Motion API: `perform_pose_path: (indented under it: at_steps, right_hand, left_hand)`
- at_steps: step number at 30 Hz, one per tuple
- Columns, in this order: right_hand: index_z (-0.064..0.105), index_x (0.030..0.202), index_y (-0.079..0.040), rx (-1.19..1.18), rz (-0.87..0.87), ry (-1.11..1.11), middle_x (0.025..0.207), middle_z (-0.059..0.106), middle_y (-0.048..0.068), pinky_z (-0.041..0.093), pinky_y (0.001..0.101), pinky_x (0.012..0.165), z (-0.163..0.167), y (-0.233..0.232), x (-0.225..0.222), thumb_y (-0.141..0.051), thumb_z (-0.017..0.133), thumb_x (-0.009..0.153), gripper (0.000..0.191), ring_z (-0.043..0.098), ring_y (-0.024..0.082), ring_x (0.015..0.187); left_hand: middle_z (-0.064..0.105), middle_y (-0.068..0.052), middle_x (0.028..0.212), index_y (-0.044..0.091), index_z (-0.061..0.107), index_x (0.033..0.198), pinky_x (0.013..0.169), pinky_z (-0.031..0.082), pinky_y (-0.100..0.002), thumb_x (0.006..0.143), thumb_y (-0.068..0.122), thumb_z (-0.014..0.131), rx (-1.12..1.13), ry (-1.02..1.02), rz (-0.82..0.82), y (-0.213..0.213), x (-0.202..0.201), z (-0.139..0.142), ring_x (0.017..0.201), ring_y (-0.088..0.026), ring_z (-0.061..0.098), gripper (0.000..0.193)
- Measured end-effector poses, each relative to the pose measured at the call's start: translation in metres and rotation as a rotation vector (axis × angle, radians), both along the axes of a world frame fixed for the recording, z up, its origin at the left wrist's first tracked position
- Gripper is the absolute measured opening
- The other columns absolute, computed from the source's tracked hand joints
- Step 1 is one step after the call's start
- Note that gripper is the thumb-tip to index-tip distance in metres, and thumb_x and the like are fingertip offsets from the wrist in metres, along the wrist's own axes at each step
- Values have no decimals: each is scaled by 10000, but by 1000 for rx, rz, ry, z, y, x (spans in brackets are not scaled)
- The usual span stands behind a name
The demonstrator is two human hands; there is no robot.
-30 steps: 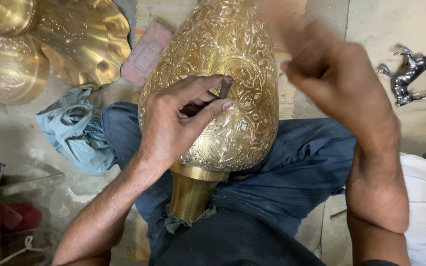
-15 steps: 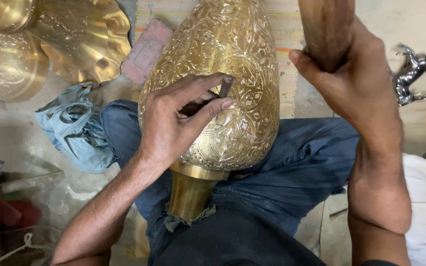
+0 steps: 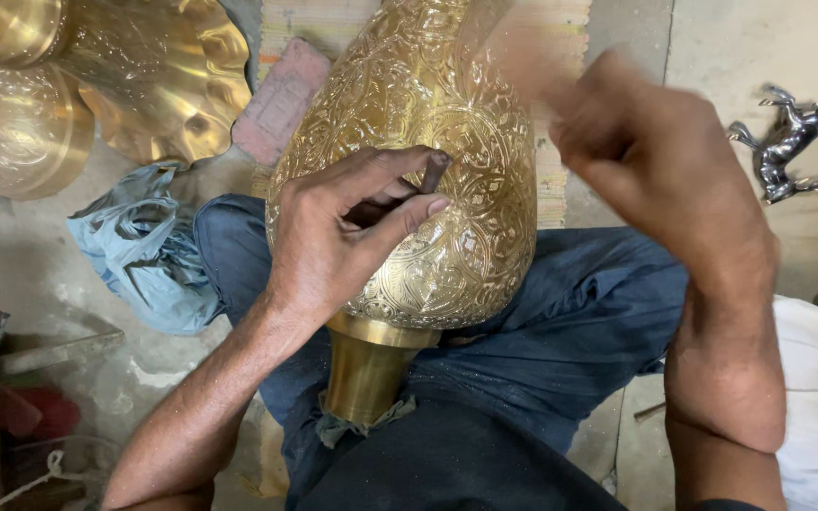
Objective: The person sits on the floor with a large engraved brass vessel held between their legs and chases its surface decoration. They hold a small punch against the embossed pattern with one hand and strike it repeatedly with a wooden mallet held in the other hand, repositioning the punch across the ornate surface throughout the episode.
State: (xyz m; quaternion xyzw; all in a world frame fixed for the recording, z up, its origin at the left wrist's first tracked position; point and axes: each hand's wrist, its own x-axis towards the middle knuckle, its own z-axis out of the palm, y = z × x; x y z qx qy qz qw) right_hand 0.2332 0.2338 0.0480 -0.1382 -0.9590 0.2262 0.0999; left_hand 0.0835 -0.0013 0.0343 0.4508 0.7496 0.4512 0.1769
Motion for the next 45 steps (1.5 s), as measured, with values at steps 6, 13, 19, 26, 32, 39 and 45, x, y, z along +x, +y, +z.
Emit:
perform_pose_path:
  at_steps: [6, 13, 19, 26, 32, 39, 45]
  right_hand:
    - [598, 1148, -52, -218, -82, 185, 934, 681, 57, 534, 405, 753, 5, -5, -2, -139, 787, 908, 318, 682, 256, 885]
    - [543, 1018, -47, -386, -225, 70, 801, 635, 47, 543, 389, 719, 0, -5, 1, -195, 743, 991, 250, 699, 223, 816]
    - [641, 1113, -83, 148, 69, 64, 949, 671, 108, 538, 438, 811, -4, 2, 6, -144, 849, 914, 295, 682, 307, 937]
    - [627, 1127, -58, 17, -69, 24, 883, 676, 102, 529, 448, 775, -5, -3, 7, -128, 827, 872, 331, 676, 304, 865]
    - [599, 1035, -55, 173, 7, -36, 849, 678, 106, 507, 486, 798, -20, -1, 8, -137, 842, 845, 319, 687, 315, 858]
    - [621, 1058, -53, 23, -17, -18, 909, 693, 135, 529, 475, 776, -57, 1, 3, -115, 795, 867, 265, 692, 340, 877]
    - [658, 1072, -51, 99, -52, 6, 875, 699, 129, 521, 483, 756, -64, 3, 14, -109, 806, 871, 256, 694, 341, 830]
  left_hand:
    - [779, -106, 1102, 27, 723, 1245, 694, 657, -266, 931, 169, 820, -10, 31, 18, 1, 0, 1, 876, -145, 788, 358]
    - [776, -94, 1074, 27, 725, 1248, 716, 656, -258, 934, 169, 814, -3, 13, -3, 1, 0, 5, 866, -133, 788, 356]
    - [775, -71, 1028, 46, 737, 1225, 687, 651, -249, 946, 168, 821, -6, 45, -35, 1, -1, 4, 844, -119, 779, 315]
    - [762, -66, 1005, 57, 739, 1240, 660, 646, -245, 947, 163, 804, 3, 30, -48, 2, -4, 7, 833, -113, 771, 317]
    - [777, -57, 958, 71, 728, 1227, 661, 628, -252, 910, 184, 820, -84, -36, 2, 5, -5, 12, 796, -104, 764, 350]
    - [774, -67, 994, 73, 731, 1208, 667, 626, -247, 919, 195, 820, -79, 77, -125, 25, -4, 15, 787, -101, 753, 326]
    - [789, -70, 809, 102, 730, 1233, 620, 609, -293, 907, 219, 800, -285, -77, -107, 29, -11, 15, 682, -129, 751, 353]
